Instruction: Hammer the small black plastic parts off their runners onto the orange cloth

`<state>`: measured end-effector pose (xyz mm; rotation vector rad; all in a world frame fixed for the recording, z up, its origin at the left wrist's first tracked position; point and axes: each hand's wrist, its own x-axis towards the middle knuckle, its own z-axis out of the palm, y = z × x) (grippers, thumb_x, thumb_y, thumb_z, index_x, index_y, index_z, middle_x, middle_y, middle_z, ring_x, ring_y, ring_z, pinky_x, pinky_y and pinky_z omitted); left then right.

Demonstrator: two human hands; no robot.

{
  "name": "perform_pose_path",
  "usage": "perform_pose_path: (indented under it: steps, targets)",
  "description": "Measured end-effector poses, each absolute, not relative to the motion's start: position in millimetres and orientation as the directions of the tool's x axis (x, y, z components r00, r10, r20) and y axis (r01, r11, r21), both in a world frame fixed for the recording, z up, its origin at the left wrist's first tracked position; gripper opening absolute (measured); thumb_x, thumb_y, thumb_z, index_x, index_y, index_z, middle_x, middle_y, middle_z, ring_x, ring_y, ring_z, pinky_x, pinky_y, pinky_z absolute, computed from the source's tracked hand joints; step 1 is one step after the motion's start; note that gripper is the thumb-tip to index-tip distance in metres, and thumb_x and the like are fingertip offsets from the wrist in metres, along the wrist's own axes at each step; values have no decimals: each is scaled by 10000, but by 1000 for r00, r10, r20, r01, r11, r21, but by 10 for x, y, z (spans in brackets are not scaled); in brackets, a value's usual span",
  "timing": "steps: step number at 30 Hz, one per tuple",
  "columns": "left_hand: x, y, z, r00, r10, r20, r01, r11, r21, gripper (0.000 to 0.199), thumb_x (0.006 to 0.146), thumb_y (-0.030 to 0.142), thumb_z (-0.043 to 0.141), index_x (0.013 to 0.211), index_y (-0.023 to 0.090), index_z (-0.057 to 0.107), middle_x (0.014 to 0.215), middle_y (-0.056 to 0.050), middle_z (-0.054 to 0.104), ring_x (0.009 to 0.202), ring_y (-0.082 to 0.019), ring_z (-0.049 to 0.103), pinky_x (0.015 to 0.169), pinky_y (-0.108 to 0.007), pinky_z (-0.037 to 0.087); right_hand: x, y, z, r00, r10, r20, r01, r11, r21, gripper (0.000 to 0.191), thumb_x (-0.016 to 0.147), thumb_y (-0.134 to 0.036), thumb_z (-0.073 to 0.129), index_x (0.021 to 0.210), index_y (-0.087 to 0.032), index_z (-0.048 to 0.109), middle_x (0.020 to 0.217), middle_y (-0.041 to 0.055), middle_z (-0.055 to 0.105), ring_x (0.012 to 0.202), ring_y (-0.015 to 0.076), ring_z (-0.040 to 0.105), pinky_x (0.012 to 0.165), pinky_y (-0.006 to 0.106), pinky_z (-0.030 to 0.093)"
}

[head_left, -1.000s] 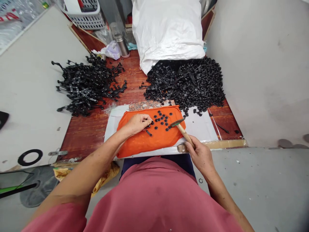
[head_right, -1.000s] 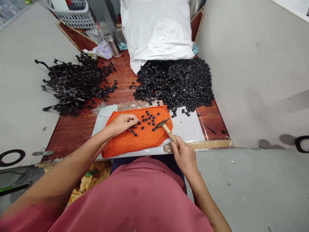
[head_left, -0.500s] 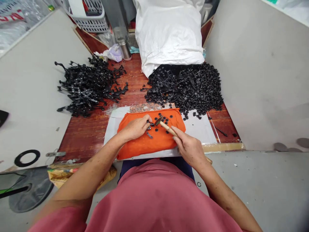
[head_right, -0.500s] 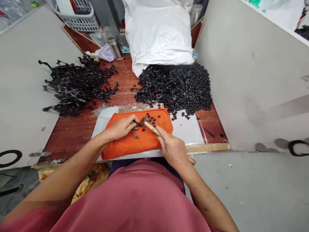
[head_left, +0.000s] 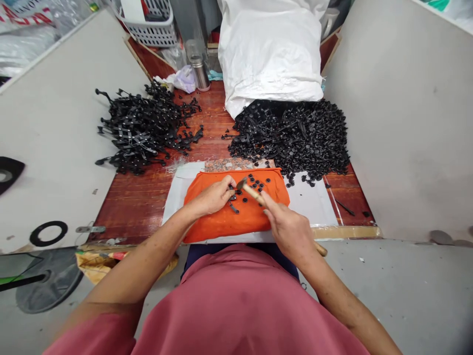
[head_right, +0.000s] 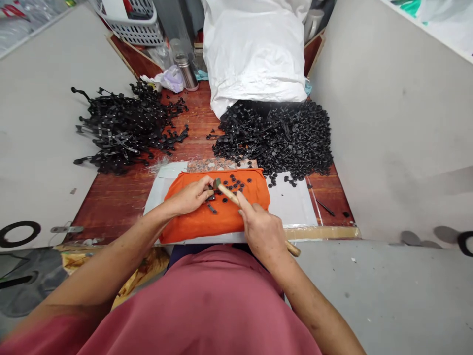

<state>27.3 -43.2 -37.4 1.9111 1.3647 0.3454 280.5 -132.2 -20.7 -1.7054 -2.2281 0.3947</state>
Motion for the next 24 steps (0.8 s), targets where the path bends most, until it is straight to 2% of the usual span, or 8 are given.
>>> perform_pose_path:
  steps: [2, 6, 11, 13, 15, 18, 20, 24]
  targets:
    - [272, -436, -379, 392, 897, -204, 700, -146, 699, 129, 947, 260, 476, 1050, 221, 542, 921, -28, 666, 793, -193, 606, 730, -302, 432, 2806, -1307, -197, -267, 963, 26, 901, 259, -349, 521, 1063, -311, 419, 1583, -326, 461, 980, 69, 778, 732, 217, 719, 681, 311, 576]
    - [276, -441, -378, 376, 902, -213, 707, -132, 694, 151, 947, 257, 475, 1075, 217, 545, 911, -25, 660, 780, -187, 596, 722, -301, 429, 2791, -1302, -177, -243, 966, 83, 901, 257, -351, 536, 1080, -322, 392, 1616, -302, 403, 1039, 87, 773, 772, 213, 727, 720, 306, 569]
    - [294, -455, -386, 355, 913, -199, 689, -112, 716, 128, 930, 243, 502, 1035, 218, 571, 819, 2, 630, 738, -174, 568, 700, -292, 416, 2737, -1285, -181, -277, 959, -57, 934, 255, -248, 541, 1052, -265, 488, 1590, -311, 448, 972, 73, 782, 751, 219, 743, 673, 292, 564]
    - [287, -490, -368, 307, 929, -209, 622, -29, 783, 135, 933, 254, 500, 1032, 216, 584, 796, 12, 609, 704, -155, 556, 685, -277, 423, 2763, -1275, -193, -279, 960, -31, 913, 255, -319, 544, 1056, -259, 480, 1596, -303, 436, 1057, 73, 790, 829, 222, 758, 745, 306, 587]
    - [266, -555, -321, 249, 940, -234, 478, 92, 874, 204, 950, 304, 500, 1109, 217, 594, 754, 30, 561, 632, -127, 516, 639, -253, 414, 2833, -1276, -206, -249, 968, 38, 849, 237, -472, 531, 1065, -264, 455, 1594, -309, 435, 1208, 59, 774, 936, 213, 764, 836, 311, 598]
    - [244, -685, -223, 198, 951, -238, 220, 194, 956, 470, 907, 377, 618, 1356, 257, 548, 763, 49, 515, 583, -90, 457, 581, -217, 375, 2995, -1307, -227, -125, 985, 119, 729, 172, -662, 510, 1072, -296, 434, 1580, -323, 453, 1402, 24, 688, 1093, 205, 744, 951, 316, 587]
    - [264, -765, -186, 189, 951, -245, 136, 222, 966, 582, 839, 373, 710, 1393, 261, 567, 819, 36, 538, 577, -69, 435, 548, -203, 341, 3111, -1353, -255, -56, 990, 127, 694, 130, -708, 501, 1065, -319, 445, 1565, -316, 479, 1457, 14, 642, 1193, 219, 706, 1028, 343, 562]
    - [369, -844, -257, 142, 946, -292, 180, 265, 947, 474, 849, 401, 677, 1262, 170, 686, 717, 33, 515, 503, -54, 340, 484, -210, 262, 3294, -1504, -365, -23, 995, 94, 693, 84, -716, 491, 1057, -348, 461, 1546, -334, 502, 1493, -11, 602, 1321, 221, 622, 1125, 369, 499]
